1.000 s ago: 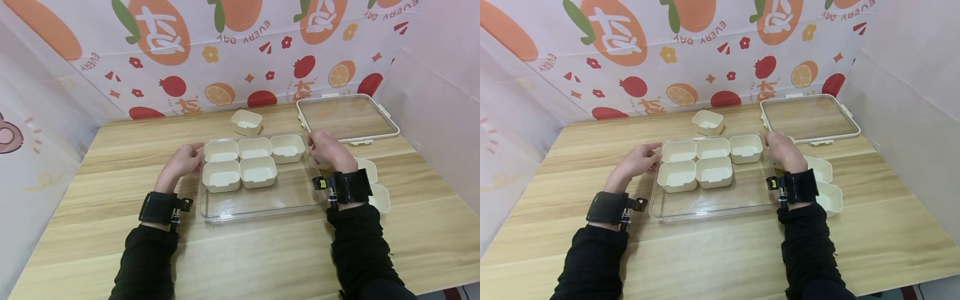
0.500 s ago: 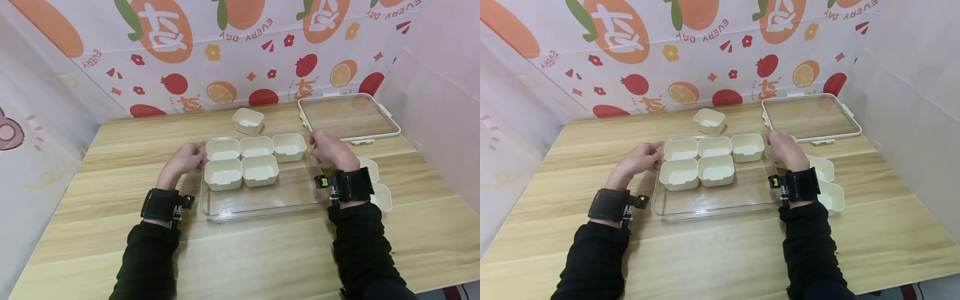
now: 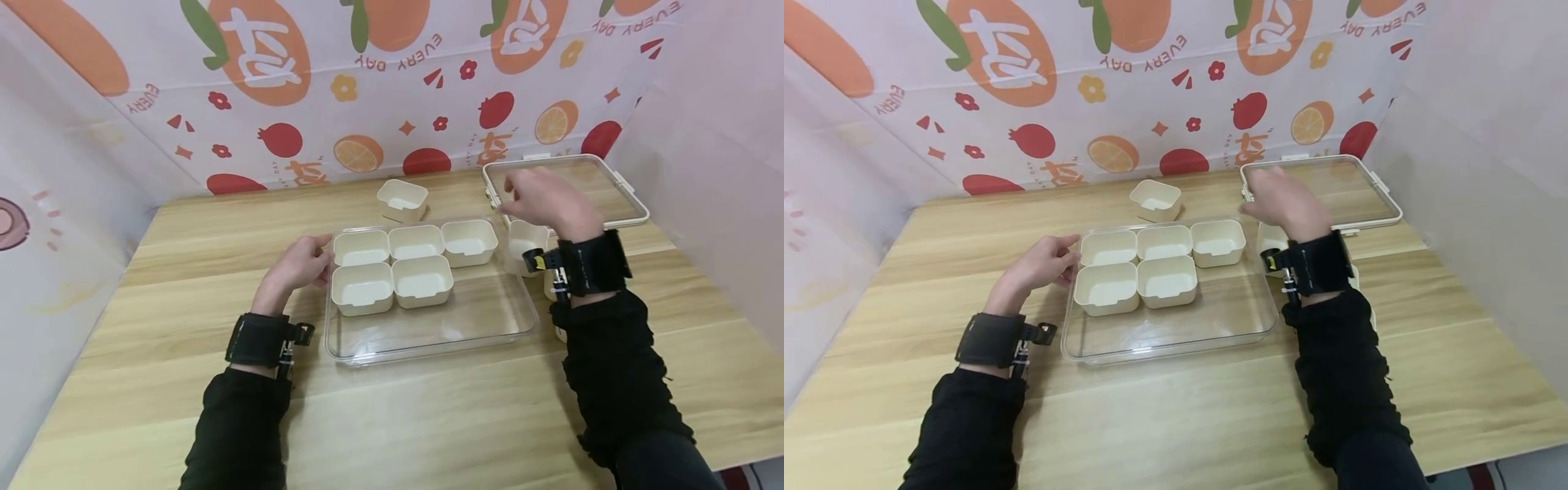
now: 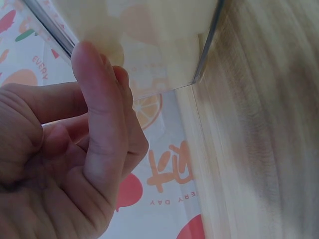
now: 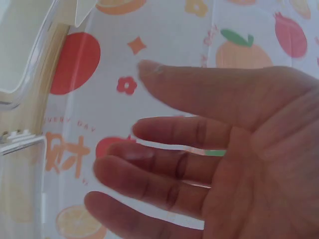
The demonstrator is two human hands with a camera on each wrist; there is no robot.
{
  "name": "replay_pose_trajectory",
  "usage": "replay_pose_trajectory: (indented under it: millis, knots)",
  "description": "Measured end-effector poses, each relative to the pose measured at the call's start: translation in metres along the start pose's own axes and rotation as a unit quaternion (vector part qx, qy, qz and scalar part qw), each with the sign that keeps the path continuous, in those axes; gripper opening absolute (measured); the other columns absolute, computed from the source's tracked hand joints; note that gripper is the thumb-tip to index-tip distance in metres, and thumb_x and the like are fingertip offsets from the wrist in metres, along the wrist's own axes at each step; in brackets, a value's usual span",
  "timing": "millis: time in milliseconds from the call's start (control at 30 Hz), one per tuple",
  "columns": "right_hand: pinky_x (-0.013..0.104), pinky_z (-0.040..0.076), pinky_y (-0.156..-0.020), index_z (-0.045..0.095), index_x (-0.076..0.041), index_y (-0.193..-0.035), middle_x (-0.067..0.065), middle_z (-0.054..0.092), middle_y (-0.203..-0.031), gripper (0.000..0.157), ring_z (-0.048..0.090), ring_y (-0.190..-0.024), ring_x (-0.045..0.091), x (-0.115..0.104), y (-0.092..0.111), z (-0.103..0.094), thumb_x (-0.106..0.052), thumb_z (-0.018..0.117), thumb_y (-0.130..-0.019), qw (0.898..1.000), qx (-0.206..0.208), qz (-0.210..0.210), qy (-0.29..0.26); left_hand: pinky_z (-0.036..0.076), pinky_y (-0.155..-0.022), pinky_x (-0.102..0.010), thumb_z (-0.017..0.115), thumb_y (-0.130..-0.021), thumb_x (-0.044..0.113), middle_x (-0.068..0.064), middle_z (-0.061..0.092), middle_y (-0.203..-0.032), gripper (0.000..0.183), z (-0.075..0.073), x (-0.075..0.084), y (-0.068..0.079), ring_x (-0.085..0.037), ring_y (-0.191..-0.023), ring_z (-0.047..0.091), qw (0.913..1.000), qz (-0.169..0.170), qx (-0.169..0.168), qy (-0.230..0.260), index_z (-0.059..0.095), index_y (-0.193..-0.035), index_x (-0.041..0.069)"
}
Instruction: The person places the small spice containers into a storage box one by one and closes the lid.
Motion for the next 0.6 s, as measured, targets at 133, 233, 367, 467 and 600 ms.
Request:
replay_pose_trajectory:
  millis: [133, 233, 367, 467, 600]
  knots:
    - [0.045, 0.045, -0.081, 0.048, 0.003, -0.114, 0.017, 0.053, -0.107, 0.037, 0.049, -0.091, 0.027, -0.016, -0.014, -0.01, -0.02, 0.057, -0.086, 0.999, 0.018, -0.027, 0.012, 0.056, -0.059, -0.036, 0.038, -0.094, 0.002, -0.016, 0.053, -0.075, 0.049, 0.001, -0.001, -0.002, -0.019, -0.058, 0.057, 1.0, -0.004, -0.002, 0.0, 0.02, -0.137, -0.009]
    - [0.046, 0.044, -0.087, 0.045, 0.003, -0.117, 0.018, 0.05, -0.112, 0.041, 0.046, -0.096, 0.027, -0.028, -0.025, -0.014, -0.021, 0.059, -0.086, 0.998, 0.031, -0.039, 0.023, 0.056, -0.059, -0.036, 0.038, -0.094, 0.004, -0.017, 0.054, -0.076, 0.048, 0.0, -0.001, 0.0, -0.019, -0.059, 0.057, 1.0, -0.005, 0.0, 0.0, 0.02, -0.137, -0.008]
    - [0.046, 0.044, -0.087, 0.045, 0.003, -0.116, 0.018, 0.05, -0.114, 0.042, 0.045, -0.097, 0.028, -0.038, -0.042, -0.015, -0.022, 0.06, -0.086, 0.998, 0.026, -0.053, 0.024, 0.056, -0.058, -0.034, 0.039, -0.094, 0.005, -0.016, 0.054, -0.076, 0.048, -0.001, 0.001, 0.0, -0.019, -0.059, 0.057, 0.9999, -0.008, 0.004, -0.01, 0.021, -0.137, -0.007]
    - [0.044, 0.044, -0.086, 0.046, 0.004, -0.116, 0.018, 0.051, -0.112, 0.042, 0.046, -0.094, 0.027, -0.043, -0.057, -0.013, -0.022, 0.06, -0.086, 0.998, 0.016, -0.064, 0.019, 0.056, -0.057, -0.032, 0.039, -0.094, 0.005, -0.016, 0.054, -0.076, 0.048, -0.001, 0.001, 0.0, -0.019, -0.059, 0.057, 0.9998, -0.011, 0.006, -0.017, 0.021, -0.137, -0.007]
    - [0.042, 0.044, -0.084, 0.048, 0.003, -0.114, 0.016, 0.051, -0.109, 0.039, 0.045, -0.093, 0.026, -0.047, -0.078, -0.008, -0.022, 0.058, -0.086, 0.998, 0.009, -0.055, 0.013, 0.056, -0.058, -0.031, 0.039, -0.094, 0.004, -0.016, 0.054, -0.077, 0.048, -0.001, 0.0, 0.001, -0.019, -0.06, 0.057, 0.9997, -0.017, 0.006, -0.016, 0.021, -0.137, -0.007]
Point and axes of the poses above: each hand's wrist, its own y-axis away from the middle knuckle, its own z-axis out of the palm, x = y × z, the point moved 8 cm from there along -y, towards the middle knuckle
